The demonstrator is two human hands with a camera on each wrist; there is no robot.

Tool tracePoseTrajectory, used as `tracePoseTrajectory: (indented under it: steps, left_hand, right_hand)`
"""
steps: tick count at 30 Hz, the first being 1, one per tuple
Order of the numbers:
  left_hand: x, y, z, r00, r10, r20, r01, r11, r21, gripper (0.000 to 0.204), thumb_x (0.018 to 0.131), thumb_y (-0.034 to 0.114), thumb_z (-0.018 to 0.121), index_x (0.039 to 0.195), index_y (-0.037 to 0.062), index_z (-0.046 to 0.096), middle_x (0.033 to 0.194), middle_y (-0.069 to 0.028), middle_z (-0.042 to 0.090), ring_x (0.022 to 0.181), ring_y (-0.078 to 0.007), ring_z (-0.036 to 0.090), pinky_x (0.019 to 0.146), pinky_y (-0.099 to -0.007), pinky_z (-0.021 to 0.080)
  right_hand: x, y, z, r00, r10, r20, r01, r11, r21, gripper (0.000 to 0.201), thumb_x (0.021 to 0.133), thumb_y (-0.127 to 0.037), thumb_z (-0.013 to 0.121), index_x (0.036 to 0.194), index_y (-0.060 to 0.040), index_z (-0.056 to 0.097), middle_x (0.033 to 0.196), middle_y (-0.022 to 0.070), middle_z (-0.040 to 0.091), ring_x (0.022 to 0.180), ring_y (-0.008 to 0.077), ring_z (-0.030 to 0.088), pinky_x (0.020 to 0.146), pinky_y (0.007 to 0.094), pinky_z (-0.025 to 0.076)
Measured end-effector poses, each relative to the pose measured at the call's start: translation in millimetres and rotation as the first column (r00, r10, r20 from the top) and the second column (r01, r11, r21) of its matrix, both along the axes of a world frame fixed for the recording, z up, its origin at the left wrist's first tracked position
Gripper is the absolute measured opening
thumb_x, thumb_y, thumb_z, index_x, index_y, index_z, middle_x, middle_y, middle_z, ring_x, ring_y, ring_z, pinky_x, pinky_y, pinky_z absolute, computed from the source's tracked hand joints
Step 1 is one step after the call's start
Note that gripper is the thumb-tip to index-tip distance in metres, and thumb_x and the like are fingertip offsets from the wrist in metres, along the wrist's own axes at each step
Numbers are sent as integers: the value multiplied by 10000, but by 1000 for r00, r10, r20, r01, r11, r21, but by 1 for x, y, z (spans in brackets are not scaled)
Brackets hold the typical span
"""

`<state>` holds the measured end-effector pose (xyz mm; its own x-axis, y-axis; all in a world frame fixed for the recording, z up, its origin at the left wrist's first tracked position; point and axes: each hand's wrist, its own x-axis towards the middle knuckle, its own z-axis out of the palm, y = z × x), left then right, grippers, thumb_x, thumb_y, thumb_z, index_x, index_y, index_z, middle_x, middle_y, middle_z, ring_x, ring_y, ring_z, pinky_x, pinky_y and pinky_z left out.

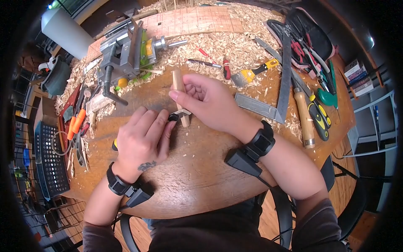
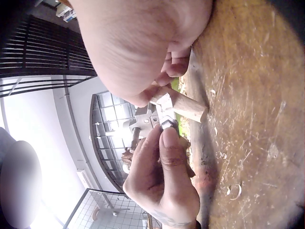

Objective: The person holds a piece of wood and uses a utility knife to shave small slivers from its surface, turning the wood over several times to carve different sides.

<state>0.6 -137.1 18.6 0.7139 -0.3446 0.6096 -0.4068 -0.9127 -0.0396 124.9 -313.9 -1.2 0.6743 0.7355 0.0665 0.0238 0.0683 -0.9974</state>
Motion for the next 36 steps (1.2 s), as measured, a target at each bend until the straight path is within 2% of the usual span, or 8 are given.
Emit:
tracePoseTrajectory:
  steps: [2, 8, 12, 19, 21, 25, 27, 36]
  left_hand:
    - [-5, -5, 1, 995, -9, -100, 5, 999, -42, 228, 774, 84, 789, 969, -9, 718, 755, -91, 589, 687, -267, 604, 555, -363, 503]
    - [-8, -8, -7, 991, -47, -124, 42, 998, -47, 242, 758, 82, 792, 969, -8, 716, 761, -92, 588, 679, -273, 598, 553, -360, 500]
    - [0, -4, -3, 1000, 7, -11, -7, 1000, 5, 200, 813, 141, 766, 969, 24, 719, 771, -44, 567, 721, -211, 602, 544, -319, 507]
    - [0, -2, 8, 998, 58, -3, -58, 996, -64, 231, 781, 40, 792, 996, -14, 729, 773, -97, 612, 670, -270, 586, 579, -365, 486]
    - [1, -1, 8, 998, 64, 27, -61, 995, -77, 237, 783, 37, 796, 1004, -15, 730, 780, -98, 619, 670, -271, 586, 580, -362, 487]
    - [2, 2, 5, 999, 52, 4, -52, 996, -79, 237, 785, 32, 798, 1007, -17, 730, 789, -100, 628, 672, -274, 587, 582, -360, 488]
    - [5, 5, 1, 998, 24, 53, -23, 999, -31, 215, 813, 117, 772, 994, 14, 720, 747, -44, 544, 686, -207, 573, 530, -322, 478]
    - [-6, -1, -6, 996, -40, -84, 42, 999, 19, 214, 803, 126, 782, 974, 10, 726, 758, -43, 567, 705, -209, 589, 526, -318, 490]
  right_hand:
    - [0, 0, -1, 1000, -8, 5, 8, 1000, -3, 256, 1036, -107, 673, 1259, 13, 637, 1107, -2, 674, 1003, 41, 630, 893, 218, 520]
    - [0, 0, -1, 1000, -14, 4, 14, 1000, 20, 262, 1015, -91, 701, 1243, 22, 643, 1091, 0, 692, 991, 48, 648, 890, 224, 537]
    - [-1, 0, 1, 998, -32, -62, 32, 999, -1, 303, 992, -67, 726, 1262, 38, 637, 1101, 12, 705, 990, 61, 667, 894, 236, 554]
    - [2, -3, -2, 1000, -23, -21, 22, 999, -28, 294, 1025, -181, 707, 1222, 35, 682, 1056, 9, 715, 958, 63, 662, 863, 238, 544]
    - [0, -1, -3, 998, -50, 28, 48, 997, 56, 293, 1030, -258, 707, 1116, 22, 705, 927, -9, 706, 827, 38, 628, 738, 212, 526]
    - [0, 0, -3, 998, -60, 29, 59, 997, 54, 293, 1033, -264, 702, 1113, 18, 706, 926, -13, 704, 834, 36, 624, 746, 216, 526]
    - [0, -1, -2, 999, -49, 17, 47, 997, 60, 296, 1032, -264, 703, 1116, 20, 706, 922, -15, 703, 830, 36, 624, 750, 218, 526]
    - [2, 0, -6, 993, -82, 79, 81, 996, 24, 290, 1033, -252, 702, 1130, 21, 710, 923, -14, 715, 827, 28, 629, 740, 208, 525]
